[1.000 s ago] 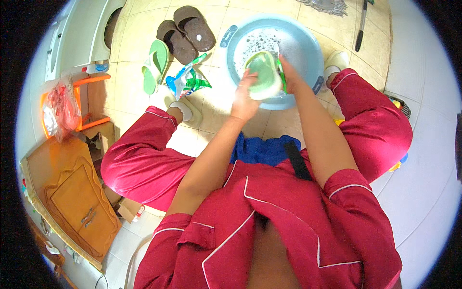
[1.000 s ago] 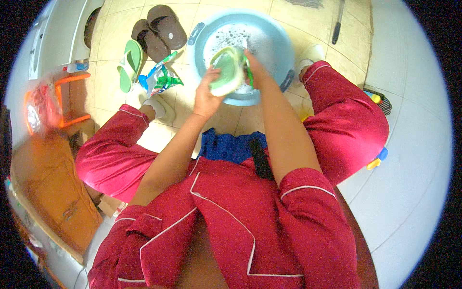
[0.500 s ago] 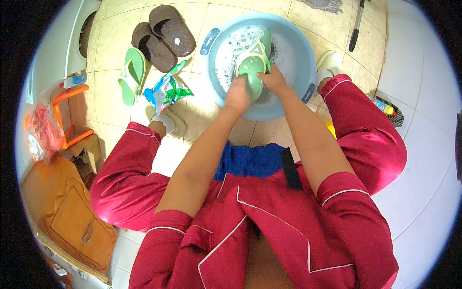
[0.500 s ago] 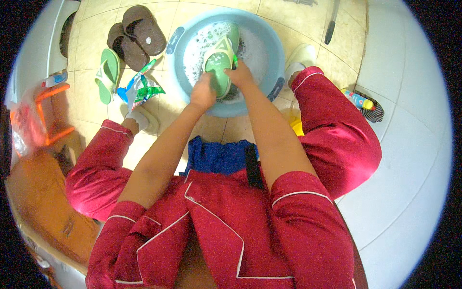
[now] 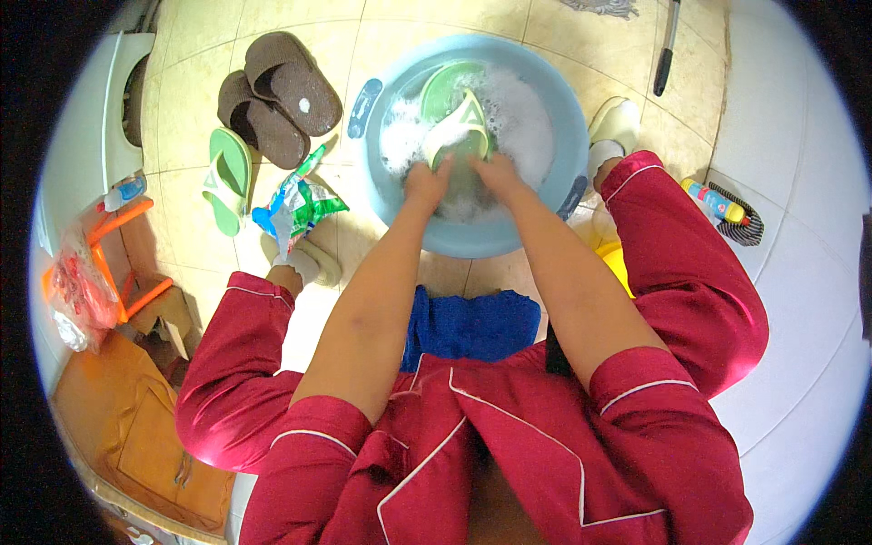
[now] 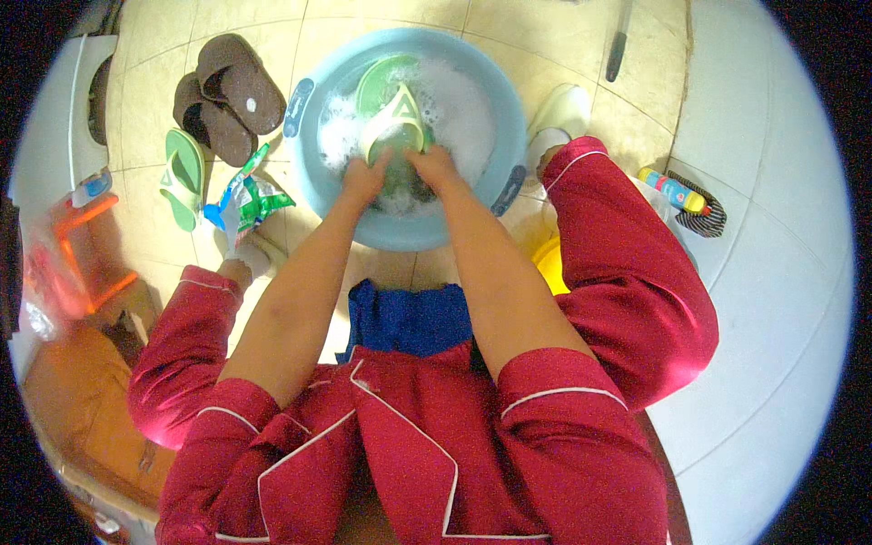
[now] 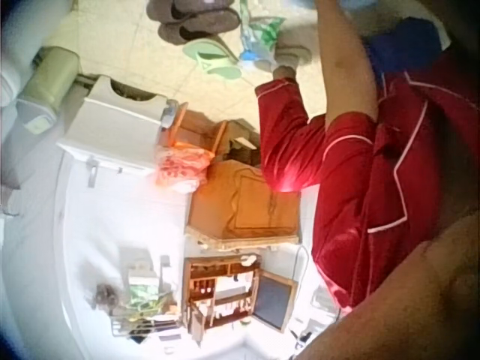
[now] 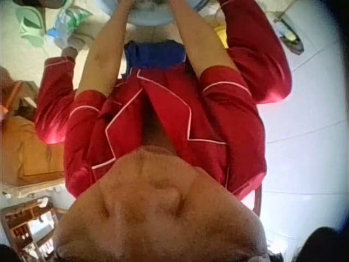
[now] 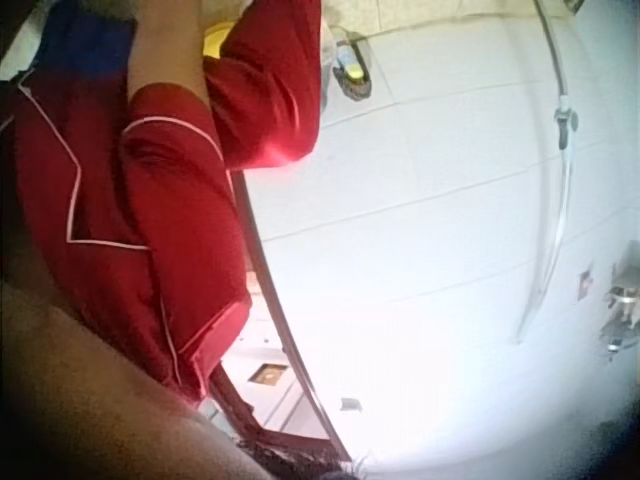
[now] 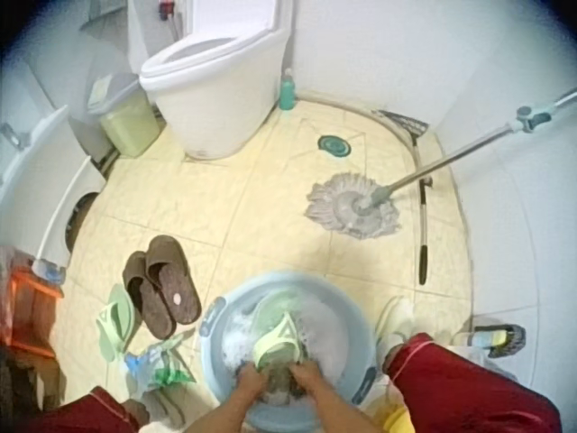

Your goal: The person scrubs a pair of brown slippers using a brush and soapy water in a blue basin. The person scrubs the soles and upper parts of the slippers, repeatedly dipping them in the basin.

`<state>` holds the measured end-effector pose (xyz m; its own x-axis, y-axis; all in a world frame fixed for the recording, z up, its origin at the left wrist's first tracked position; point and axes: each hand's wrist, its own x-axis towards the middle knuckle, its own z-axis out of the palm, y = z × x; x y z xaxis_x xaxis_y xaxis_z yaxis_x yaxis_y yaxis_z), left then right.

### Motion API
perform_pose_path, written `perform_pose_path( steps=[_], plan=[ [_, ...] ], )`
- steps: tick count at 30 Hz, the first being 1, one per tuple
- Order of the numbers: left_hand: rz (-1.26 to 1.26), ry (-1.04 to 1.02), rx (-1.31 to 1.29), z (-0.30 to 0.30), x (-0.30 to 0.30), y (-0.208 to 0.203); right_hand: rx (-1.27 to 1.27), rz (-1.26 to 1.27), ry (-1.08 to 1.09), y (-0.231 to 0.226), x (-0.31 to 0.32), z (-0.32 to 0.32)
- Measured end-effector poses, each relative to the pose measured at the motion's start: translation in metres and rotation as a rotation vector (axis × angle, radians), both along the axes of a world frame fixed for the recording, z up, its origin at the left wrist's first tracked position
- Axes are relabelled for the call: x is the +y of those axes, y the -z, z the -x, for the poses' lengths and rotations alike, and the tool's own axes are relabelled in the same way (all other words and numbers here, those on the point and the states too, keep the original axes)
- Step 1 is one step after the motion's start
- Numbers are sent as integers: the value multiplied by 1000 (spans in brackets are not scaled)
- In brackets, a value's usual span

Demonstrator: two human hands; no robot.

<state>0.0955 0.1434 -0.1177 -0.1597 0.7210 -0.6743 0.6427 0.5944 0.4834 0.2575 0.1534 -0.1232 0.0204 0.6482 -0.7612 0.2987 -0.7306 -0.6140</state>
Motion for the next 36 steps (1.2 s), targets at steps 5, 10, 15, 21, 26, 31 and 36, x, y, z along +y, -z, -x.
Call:
perform_pose_path(
  steps=[5,10,15,21,26,31,36],
  plan=[
    [31,-202,-174,-6,-12,-21,428,191,327,-42,-1,8],
    [-120,-533,-580,-6,-32,-51,405,62,338,-58,-9,16],
    [15,-310,-181,-2,-16,-61,292,-44,138,-50,-6,18],
    [9,-285,-41,-9,4,-42,-39,-113,55,-17,5,17],
    [126,-186,49,-16,21,-35,-310,106,-105,-19,14,27],
    [-6,-254,194,-28,8,3,-210,80,-30,38,-6,22],
    [83,-162,124,-13,7,18,-266,165,-180,10,16,23]
  ],
)
